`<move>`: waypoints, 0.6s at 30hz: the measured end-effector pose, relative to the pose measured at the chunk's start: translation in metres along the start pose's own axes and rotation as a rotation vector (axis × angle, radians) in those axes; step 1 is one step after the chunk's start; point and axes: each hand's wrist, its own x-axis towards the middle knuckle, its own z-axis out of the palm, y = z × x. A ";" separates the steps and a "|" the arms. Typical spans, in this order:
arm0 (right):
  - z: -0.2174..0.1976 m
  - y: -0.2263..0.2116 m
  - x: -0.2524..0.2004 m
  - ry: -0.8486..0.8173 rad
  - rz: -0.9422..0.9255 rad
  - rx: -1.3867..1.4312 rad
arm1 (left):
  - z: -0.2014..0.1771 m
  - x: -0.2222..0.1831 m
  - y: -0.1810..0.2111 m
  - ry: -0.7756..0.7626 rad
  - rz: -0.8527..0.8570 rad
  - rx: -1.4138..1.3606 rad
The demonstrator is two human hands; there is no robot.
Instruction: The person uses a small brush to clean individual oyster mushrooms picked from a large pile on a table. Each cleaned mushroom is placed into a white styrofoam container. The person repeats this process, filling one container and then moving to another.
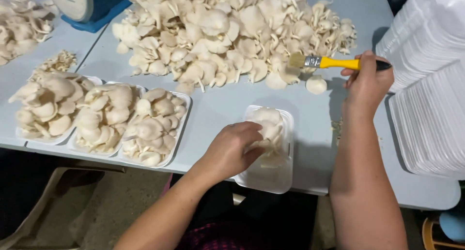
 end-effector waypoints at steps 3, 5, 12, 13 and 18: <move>-0.001 0.010 0.009 0.022 -0.018 0.005 | -0.012 0.004 0.007 0.013 0.060 -0.049; -0.001 0.009 0.007 0.007 -0.030 0.004 | -0.013 0.003 0.007 0.024 0.037 -0.078; -0.004 0.006 0.006 -0.001 -0.040 -0.029 | -0.018 0.016 0.008 -0.065 0.047 -0.042; -0.005 0.006 0.008 0.008 -0.037 -0.033 | -0.024 0.025 0.009 -0.073 0.050 -0.047; -0.005 0.008 0.011 0.008 -0.056 0.044 | -0.046 0.083 -0.001 0.182 -0.254 -0.065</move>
